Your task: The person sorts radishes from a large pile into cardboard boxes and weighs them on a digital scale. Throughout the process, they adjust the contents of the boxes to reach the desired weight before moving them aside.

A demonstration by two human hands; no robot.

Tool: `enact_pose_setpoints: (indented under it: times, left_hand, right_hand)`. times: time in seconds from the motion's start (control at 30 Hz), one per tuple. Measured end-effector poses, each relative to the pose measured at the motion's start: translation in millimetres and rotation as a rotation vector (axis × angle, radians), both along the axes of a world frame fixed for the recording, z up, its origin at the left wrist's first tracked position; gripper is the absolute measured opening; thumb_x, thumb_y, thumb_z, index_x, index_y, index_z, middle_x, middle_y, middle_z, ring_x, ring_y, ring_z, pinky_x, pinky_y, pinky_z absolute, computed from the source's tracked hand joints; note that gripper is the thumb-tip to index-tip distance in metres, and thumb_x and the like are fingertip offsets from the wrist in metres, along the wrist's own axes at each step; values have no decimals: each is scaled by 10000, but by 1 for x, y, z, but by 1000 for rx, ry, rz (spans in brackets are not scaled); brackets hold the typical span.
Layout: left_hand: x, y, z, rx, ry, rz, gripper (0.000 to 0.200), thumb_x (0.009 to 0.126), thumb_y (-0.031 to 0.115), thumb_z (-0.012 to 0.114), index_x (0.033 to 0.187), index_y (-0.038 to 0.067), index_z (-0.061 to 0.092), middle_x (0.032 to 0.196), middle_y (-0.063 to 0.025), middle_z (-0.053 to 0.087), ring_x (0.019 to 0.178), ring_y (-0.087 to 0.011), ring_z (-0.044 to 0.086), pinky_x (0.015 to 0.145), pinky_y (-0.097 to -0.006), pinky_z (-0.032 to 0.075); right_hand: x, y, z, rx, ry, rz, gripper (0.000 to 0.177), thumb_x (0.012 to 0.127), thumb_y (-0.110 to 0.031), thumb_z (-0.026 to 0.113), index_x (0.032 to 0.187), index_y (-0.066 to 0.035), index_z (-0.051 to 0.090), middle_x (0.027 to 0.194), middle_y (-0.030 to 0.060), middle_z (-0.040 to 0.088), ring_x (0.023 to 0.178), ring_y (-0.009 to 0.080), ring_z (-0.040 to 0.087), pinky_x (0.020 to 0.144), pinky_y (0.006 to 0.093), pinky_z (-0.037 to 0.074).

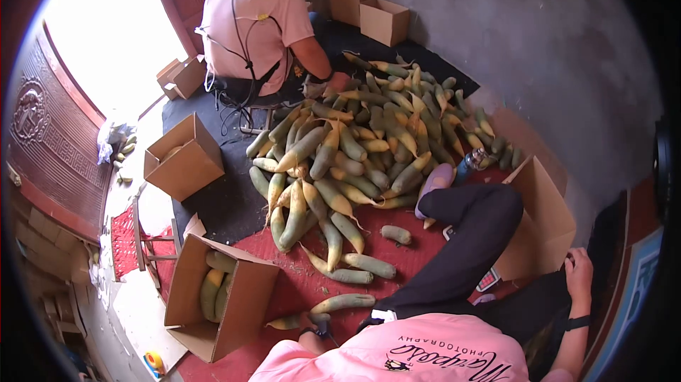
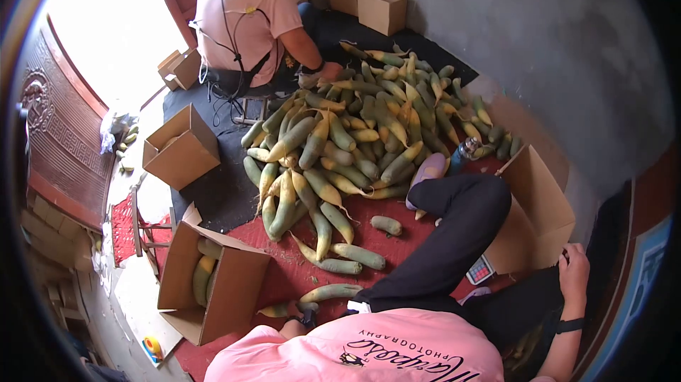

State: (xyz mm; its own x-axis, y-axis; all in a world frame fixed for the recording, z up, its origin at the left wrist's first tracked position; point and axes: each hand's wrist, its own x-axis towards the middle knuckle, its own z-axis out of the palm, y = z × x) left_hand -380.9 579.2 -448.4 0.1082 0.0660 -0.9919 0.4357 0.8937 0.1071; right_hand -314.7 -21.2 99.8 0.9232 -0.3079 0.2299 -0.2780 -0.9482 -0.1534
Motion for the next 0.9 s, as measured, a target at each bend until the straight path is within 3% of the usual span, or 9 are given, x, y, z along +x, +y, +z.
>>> enact_pose_setpoints:
  times: [0.07,0.13,0.2,0.27,0.37,0.43,0.57,0.67,0.9]
  left_hand:
    - [-5,-6,12,878,-428,-759,302,816,262,516,1044,64,510,1027,-202,569,955,-303,561,843,-391,441]
    - [-14,-19,35,969,-139,-1227,399,722,211,619,1069,44,514,1085,-211,568,999,-309,562,854,-378,442]
    - [6,-55,90,776,-45,-383,456,664,222,661,1050,4,552,1045,-209,604,953,-310,597,810,-387,466]
    - [3,-49,66,1114,-222,-724,428,553,251,719,889,0,631,815,-180,654,788,-327,639,718,-428,495]
    - [19,-50,112,1072,-312,-1148,514,525,274,756,951,22,616,976,-203,623,925,-329,599,805,-431,475]
    - [29,-50,107,1508,-709,-1487,624,509,323,785,1031,51,580,1178,-211,513,1091,-341,494,919,-424,414]
    - [46,-50,110,1232,-739,-2050,609,627,380,720,1102,60,513,1191,-218,457,1122,-376,445,961,-431,376]
    - [45,-53,104,1233,-692,-2010,576,644,356,713,1099,69,506,1181,-203,465,1117,-373,446,963,-432,375]
    - [42,-44,110,1096,-291,-1967,1062,535,383,790,1396,210,194,1179,-149,463,1124,-321,457,936,-437,404]
  right_hand:
    - [2,4,2,-2,12,-6,198,733,68,590,926,31,576,880,168,549,772,327,556,699,362,456]
    - [5,8,3,3,20,-10,197,730,62,593,924,33,580,880,170,551,774,329,560,699,368,459]
    - [4,7,-2,-7,9,21,188,728,54,599,914,37,579,880,174,552,782,340,563,705,379,461]
    - [4,6,-3,-12,0,22,185,727,49,603,911,37,581,887,177,556,802,349,566,717,387,462]
    - [-1,9,-1,14,13,0,192,724,48,608,914,34,583,900,176,560,823,351,566,730,388,461]
    - [-6,0,-7,-3,-13,24,199,721,47,613,917,33,583,909,173,564,830,349,564,739,389,459]
    - [-13,-2,-8,-38,-33,26,196,723,41,617,917,32,584,907,167,567,816,339,564,737,387,459]
    - [-21,-2,0,24,-21,-8,196,725,36,623,917,31,585,898,163,567,800,325,565,729,381,460]
    - [-26,-5,-9,16,-1,-21,209,718,35,636,922,28,591,884,163,566,756,311,574,701,379,466]
